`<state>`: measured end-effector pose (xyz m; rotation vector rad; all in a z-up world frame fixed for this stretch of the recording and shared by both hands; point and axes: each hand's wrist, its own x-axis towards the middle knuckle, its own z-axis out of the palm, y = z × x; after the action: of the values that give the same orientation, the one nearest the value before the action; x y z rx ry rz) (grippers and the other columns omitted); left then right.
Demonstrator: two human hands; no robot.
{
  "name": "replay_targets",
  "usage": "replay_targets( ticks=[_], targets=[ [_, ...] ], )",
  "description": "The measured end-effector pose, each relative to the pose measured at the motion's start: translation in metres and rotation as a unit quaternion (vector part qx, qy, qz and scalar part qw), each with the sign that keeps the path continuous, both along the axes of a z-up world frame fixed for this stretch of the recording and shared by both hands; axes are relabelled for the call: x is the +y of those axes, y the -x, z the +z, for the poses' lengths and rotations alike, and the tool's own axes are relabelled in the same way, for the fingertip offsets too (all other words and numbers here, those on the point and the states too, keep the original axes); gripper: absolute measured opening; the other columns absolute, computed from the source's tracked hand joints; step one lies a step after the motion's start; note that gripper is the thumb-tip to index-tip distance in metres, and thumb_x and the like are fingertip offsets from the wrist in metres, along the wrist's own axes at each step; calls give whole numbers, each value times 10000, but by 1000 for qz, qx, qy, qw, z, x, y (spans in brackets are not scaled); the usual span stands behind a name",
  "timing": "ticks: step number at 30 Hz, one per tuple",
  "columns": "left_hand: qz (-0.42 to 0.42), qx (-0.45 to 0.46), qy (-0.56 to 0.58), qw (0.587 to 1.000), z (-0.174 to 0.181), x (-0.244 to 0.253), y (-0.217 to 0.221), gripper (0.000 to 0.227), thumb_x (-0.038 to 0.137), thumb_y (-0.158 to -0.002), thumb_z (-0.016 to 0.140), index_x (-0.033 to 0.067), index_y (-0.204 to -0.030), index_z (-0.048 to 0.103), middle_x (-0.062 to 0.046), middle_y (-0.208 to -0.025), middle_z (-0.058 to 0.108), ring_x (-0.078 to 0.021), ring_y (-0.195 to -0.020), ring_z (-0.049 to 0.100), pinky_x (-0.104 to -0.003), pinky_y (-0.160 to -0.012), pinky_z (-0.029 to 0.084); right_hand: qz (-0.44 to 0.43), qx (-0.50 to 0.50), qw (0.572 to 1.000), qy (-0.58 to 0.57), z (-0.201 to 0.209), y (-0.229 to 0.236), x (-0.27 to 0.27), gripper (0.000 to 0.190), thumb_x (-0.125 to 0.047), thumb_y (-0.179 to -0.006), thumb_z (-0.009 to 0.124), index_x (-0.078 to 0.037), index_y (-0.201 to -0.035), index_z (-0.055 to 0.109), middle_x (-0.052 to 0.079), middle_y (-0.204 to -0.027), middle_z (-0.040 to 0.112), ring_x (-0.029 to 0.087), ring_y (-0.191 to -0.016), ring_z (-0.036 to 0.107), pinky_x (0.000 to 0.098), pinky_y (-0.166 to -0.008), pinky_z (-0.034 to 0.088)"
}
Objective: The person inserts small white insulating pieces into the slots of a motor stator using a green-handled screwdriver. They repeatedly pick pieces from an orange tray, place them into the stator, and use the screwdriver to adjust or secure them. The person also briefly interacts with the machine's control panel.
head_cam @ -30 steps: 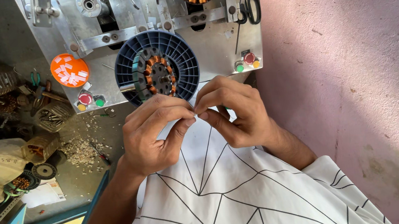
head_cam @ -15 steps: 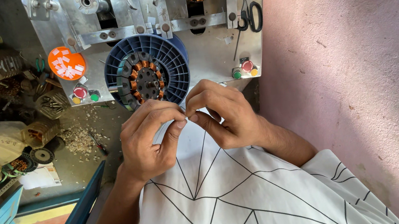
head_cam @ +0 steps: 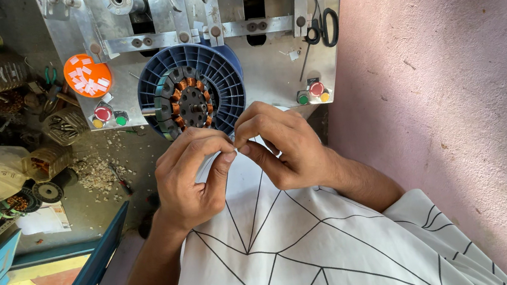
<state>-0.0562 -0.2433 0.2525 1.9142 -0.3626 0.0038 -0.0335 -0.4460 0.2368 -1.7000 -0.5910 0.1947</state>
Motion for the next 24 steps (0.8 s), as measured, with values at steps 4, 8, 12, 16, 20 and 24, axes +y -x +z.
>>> replay_targets(
  ticks=[4, 8, 12, 16, 20, 24],
  targets=[
    [-6, -5, 3, 1000, -5, 0, 1, 71, -28, -951, 676, 7, -989, 628, -83, -922, 682, -217, -837, 697, -323, -742, 565, -1, 10, 1000, 0, -1, 5, 5, 250, 126, -898, 656, -41, -1053, 553, 72, -976, 605, 176, -779, 630, 306, -618, 493],
    [-4, -1, 16, 1000, -5, 4, 2, 84, -36, -959, 686, 2, -997, 621, -82, -905, 684, -214, -835, 705, -324, -753, 571, -6, 48, 999, -2, 1, 11, 11, 247, 164, -875, 601, -22, -1032, 556, 86, -945, 597, 170, -748, 631, 296, -600, 495],
    [22, 32, 53, 998, 0, 12, 3, 110, -12, -973, 722, -7, -1049, 642, -95, -975, 711, -196, -876, 714, -323, -777, 576, -55, 70, 995, -39, 6, 13, 19, 186, 108, -958, 654, 1, -1092, 582, 109, -991, 637, 155, -788, 703, 278, -660, 566],
    [4, 87, 121, 989, 4, 24, 2, 163, 22, -979, 724, -13, -1114, 641, -110, -1039, 705, -175, -909, 717, -294, -799, 607, -75, 82, 991, -73, 8, 13, 25, 129, 47, -1000, 681, 9, -1104, 616, 115, -1014, 671, 147, -819, 754, 249, -685, 616],
    [-22, 61, 123, 990, 2, 38, -3, 124, 15, -993, 733, 11, -1096, 666, -129, -1080, 711, -181, -954, 728, -266, -794, 626, -70, 56, 993, -73, 12, 14, 33, 112, 35, -996, 701, -4, -1085, 646, 114, -1032, 677, 147, -868, 759, 258, -729, 630],
    [-36, 63, 135, 988, -1, 51, -5, 144, -2, -983, 735, 1, -1109, 667, -127, -1085, 714, -183, -977, 728, -292, -838, 624, -86, 14, 996, -20, 15, 14, 43, 206, 27, -892, 785, -26, -1054, 669, 102, -990, 692, 148, -845, 701, 268, -693, 549]
  ],
)
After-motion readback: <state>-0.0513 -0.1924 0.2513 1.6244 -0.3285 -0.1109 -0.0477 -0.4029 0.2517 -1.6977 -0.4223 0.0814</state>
